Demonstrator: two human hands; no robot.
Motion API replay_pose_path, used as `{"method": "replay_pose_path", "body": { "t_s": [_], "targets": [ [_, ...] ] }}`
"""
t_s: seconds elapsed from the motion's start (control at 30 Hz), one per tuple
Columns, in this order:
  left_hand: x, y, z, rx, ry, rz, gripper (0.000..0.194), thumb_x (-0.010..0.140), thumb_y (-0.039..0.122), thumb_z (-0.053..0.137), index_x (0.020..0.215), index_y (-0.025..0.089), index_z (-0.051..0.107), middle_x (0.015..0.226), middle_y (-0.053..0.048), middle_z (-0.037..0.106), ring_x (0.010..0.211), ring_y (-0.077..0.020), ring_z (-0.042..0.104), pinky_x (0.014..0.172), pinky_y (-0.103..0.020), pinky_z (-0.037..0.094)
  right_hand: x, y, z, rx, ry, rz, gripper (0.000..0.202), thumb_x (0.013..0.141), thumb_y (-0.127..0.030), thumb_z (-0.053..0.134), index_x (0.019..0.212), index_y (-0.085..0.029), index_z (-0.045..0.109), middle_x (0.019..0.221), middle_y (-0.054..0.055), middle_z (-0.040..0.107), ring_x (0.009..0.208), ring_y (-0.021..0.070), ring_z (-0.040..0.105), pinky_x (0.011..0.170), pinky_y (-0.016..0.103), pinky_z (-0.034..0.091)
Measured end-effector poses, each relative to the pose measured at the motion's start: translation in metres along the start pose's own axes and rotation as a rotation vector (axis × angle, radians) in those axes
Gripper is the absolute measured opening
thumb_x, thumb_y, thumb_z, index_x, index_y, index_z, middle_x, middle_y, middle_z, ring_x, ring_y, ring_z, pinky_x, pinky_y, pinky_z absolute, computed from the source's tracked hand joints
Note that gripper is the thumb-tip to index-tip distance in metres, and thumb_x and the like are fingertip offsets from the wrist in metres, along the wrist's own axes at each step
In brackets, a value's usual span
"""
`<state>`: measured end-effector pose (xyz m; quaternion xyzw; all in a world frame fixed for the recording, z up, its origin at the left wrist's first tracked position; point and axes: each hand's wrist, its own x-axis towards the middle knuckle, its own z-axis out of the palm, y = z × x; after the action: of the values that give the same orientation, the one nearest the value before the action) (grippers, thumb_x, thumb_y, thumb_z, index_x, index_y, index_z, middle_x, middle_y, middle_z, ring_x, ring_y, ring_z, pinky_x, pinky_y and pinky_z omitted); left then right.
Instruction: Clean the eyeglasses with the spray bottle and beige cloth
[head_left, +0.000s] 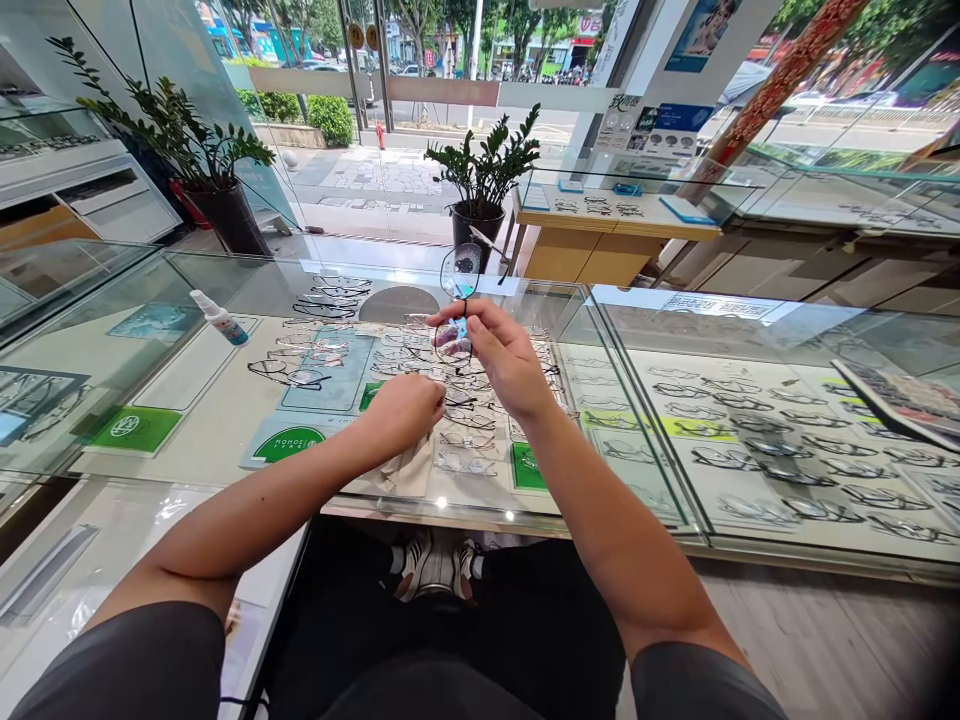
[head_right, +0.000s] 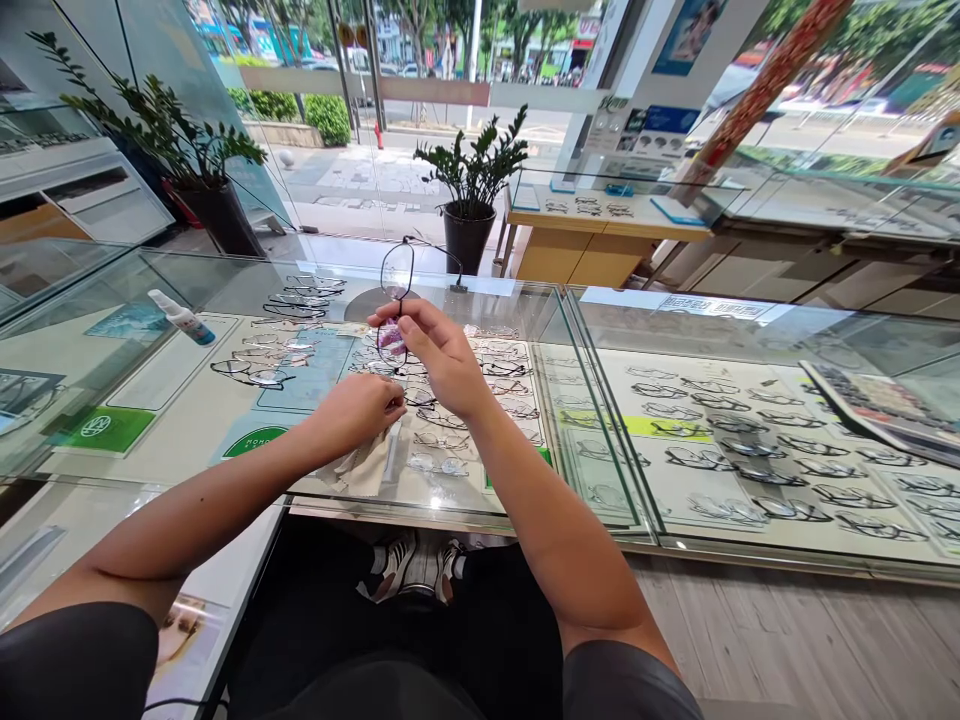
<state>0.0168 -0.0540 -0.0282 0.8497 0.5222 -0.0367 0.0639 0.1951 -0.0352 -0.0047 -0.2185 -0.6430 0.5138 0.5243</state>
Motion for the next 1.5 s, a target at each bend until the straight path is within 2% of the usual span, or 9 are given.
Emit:
{"method": "replay_pose_path", "body": {
  "t_s": [0.23, 0.5, 0.67, 0.83, 1.03, 1.2, 1.3, 1.4, 1.5],
  "targets": [
    [-0.002, 0.009, 0.004, -0.016, -0.004, 0.018, 0.036, 0.109, 0.028, 0.053, 0.102, 0.014, 0.084, 0.107, -0.016, 0.081, 0.093, -0.0298, 0.077, 0.076, -0.037, 0.051, 0.001, 0.000, 0.001, -0.008, 0.006, -0.006, 0.030, 0.110, -0.056, 0.062, 0.120, -0.030, 0.074, 0.128, 0.006, 0.080, 0.115, 0.0230, 0.073, 0.102, 0.044, 0.059],
    [-0.001, 0.012, 0.010, -0.165, 0.006, 0.185, 0.026, 0.103, 0.025, 0.063, 0.112, 0.019, 0.087, 0.113, -0.012, 0.082, 0.103, -0.0291, 0.078, 0.091, -0.037, 0.056, 0.001, 0.001, 0.000, -0.029, 0.008, 0.004, 0.032, 0.110, -0.057, 0.062, 0.122, -0.030, 0.074, 0.130, 0.006, 0.080, 0.117, 0.0227, 0.073, 0.098, 0.041, 0.059],
    [-0.006, 0.013, 0.008, -0.075, -0.015, 0.064, 0.028, 0.103, 0.023, 0.059, 0.102, 0.017, 0.086, 0.109, -0.016, 0.082, 0.097, -0.0312, 0.078, 0.082, -0.037, 0.055, 0.001, 0.000, 0.000, -0.022, 0.014, 0.008, 0.031, 0.110, -0.056, 0.062, 0.121, -0.029, 0.073, 0.129, 0.006, 0.080, 0.123, 0.0239, 0.072, 0.099, 0.042, 0.059],
    [-0.012, -0.004, -0.007, -0.035, -0.065, -0.072, 0.027, 0.095, 0.018, 0.059, 0.087, 0.018, 0.084, 0.091, -0.014, 0.083, 0.088, -0.0303, 0.077, 0.073, -0.035, 0.049, 0.002, 0.001, -0.001, 0.005, 0.011, 0.001, 0.029, 0.109, -0.056, 0.063, 0.120, -0.031, 0.074, 0.129, 0.006, 0.081, 0.123, 0.0246, 0.072, 0.100, 0.044, 0.061],
    [-0.008, -0.011, -0.010, -0.174, -0.032, 0.075, 0.025, 0.097, 0.024, 0.063, 0.094, 0.021, 0.088, 0.095, -0.010, 0.085, 0.089, -0.0276, 0.077, 0.079, -0.035, 0.052, 0.001, 0.001, -0.001, -0.021, 0.013, 0.012, 0.032, 0.109, -0.058, 0.063, 0.121, -0.030, 0.074, 0.129, 0.006, 0.080, 0.114, 0.0232, 0.073, 0.100, 0.044, 0.061],
    [-0.007, -0.009, -0.008, -0.232, -0.038, 0.171, 0.027, 0.103, 0.029, 0.062, 0.102, 0.023, 0.088, 0.101, -0.008, 0.085, 0.095, -0.0272, 0.078, 0.083, -0.035, 0.053, 0.001, -0.001, -0.001, 0.001, 0.006, -0.010, 0.029, 0.110, -0.054, 0.062, 0.120, -0.029, 0.074, 0.130, 0.006, 0.080, 0.124, 0.0237, 0.072, 0.101, 0.042, 0.061],
    [-0.002, -0.013, -0.006, -0.230, 0.070, 0.156, 0.028, 0.105, 0.035, 0.061, 0.109, 0.023, 0.086, 0.105, -0.008, 0.083, 0.098, -0.0279, 0.076, 0.083, -0.036, 0.054, 0.001, -0.002, 0.000, 0.004, 0.007, -0.012, 0.030, 0.110, -0.054, 0.063, 0.120, -0.029, 0.074, 0.129, 0.007, 0.080, 0.123, 0.0242, 0.073, 0.104, 0.044, 0.061],
    [0.007, -0.017, 0.002, -0.152, 0.226, 0.151, 0.030, 0.106, 0.035, 0.062, 0.120, 0.022, 0.085, 0.117, -0.013, 0.078, 0.114, -0.0323, 0.072, 0.095, -0.040, 0.054, 0.001, -0.003, 0.000, 0.008, 0.014, -0.015, 0.030, 0.109, -0.055, 0.063, 0.118, -0.029, 0.074, 0.127, 0.007, 0.080, 0.118, 0.0238, 0.074, 0.106, 0.046, 0.062],
    [0.015, -0.017, 0.008, -0.073, 0.205, 0.157, 0.029, 0.106, 0.031, 0.061, 0.117, 0.020, 0.086, 0.115, -0.014, 0.075, 0.112, -0.0321, 0.070, 0.098, -0.042, 0.053, 0.001, -0.002, 0.001, 0.030, 0.005, -0.031, 0.026, 0.110, -0.051, 0.064, 0.116, -0.029, 0.075, 0.124, 0.006, 0.080, 0.119, 0.0238, 0.074, 0.110, 0.047, 0.060]
  ]
}}
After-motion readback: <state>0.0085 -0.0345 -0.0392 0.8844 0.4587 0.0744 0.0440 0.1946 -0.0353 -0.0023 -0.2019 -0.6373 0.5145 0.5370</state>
